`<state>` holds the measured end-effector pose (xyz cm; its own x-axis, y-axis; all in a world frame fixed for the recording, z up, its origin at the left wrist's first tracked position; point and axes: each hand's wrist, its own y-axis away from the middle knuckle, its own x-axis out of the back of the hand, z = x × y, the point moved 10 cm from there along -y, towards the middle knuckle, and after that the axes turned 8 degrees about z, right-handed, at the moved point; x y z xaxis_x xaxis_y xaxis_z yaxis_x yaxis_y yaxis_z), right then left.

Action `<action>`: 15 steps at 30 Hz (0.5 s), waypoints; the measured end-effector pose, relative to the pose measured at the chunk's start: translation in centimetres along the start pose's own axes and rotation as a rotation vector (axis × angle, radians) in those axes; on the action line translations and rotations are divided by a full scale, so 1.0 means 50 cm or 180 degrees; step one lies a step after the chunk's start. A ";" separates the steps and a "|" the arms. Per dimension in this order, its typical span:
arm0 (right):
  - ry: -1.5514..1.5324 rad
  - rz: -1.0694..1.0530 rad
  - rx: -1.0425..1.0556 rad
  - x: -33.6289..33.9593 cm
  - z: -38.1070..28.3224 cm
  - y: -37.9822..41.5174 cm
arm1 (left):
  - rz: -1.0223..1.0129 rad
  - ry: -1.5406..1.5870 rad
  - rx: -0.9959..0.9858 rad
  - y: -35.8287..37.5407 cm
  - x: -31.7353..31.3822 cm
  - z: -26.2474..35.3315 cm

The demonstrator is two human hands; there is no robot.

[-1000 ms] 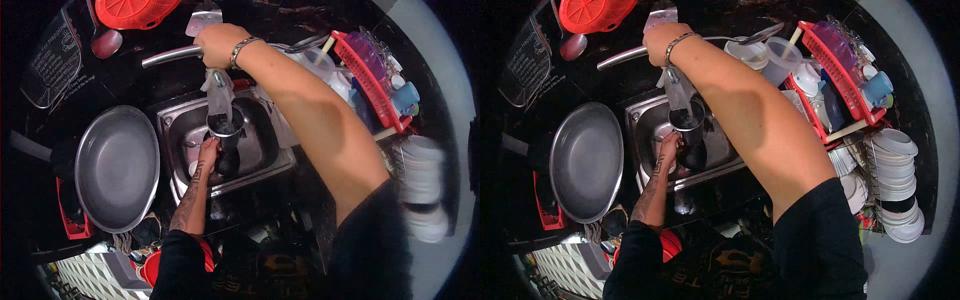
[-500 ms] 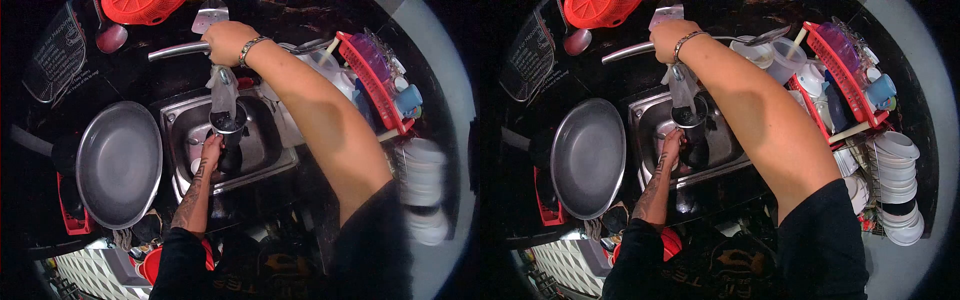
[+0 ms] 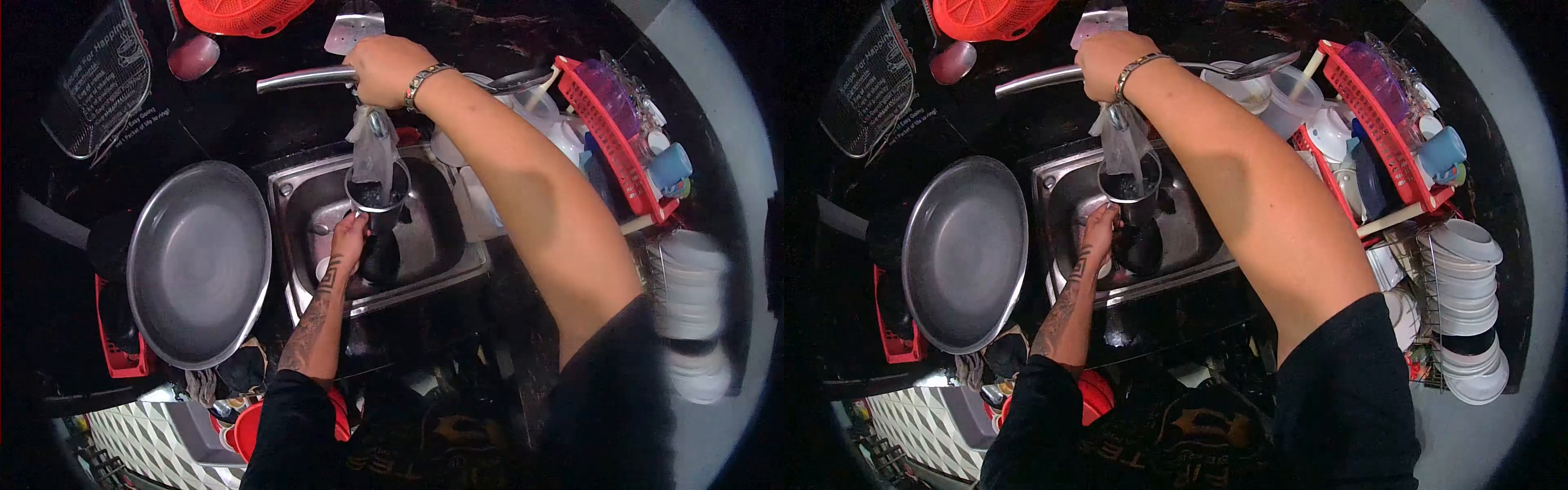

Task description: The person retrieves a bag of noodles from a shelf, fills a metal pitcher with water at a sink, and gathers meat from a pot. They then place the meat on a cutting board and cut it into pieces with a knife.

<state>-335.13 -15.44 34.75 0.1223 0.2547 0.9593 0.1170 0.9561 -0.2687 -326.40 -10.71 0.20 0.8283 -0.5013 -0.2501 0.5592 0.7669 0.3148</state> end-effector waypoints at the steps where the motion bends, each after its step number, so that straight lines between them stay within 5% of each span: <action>1: 0.0001 0.0000 0.0002 -0.001 0.000 -0.001 | 0.0028 -0.0006 0.0001 0.002 -0.001 0.002; 9: -0.0167 0.0388 0.0098 0.011 0.000 0.002 | 0.0074 -0.0062 -0.0004 0.003 0.004 -0.006; 15: -0.0041 0.0026 -0.0064 -0.004 0.006 0.000 | 0.0057 -0.0073 -0.0071 0.005 0.004 -0.004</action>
<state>-335.45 -15.47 34.58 0.1107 0.2645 0.9580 0.1358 0.9509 -0.2782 -326.08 -10.55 0.07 0.8389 -0.4962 -0.2235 0.5436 0.7845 0.2986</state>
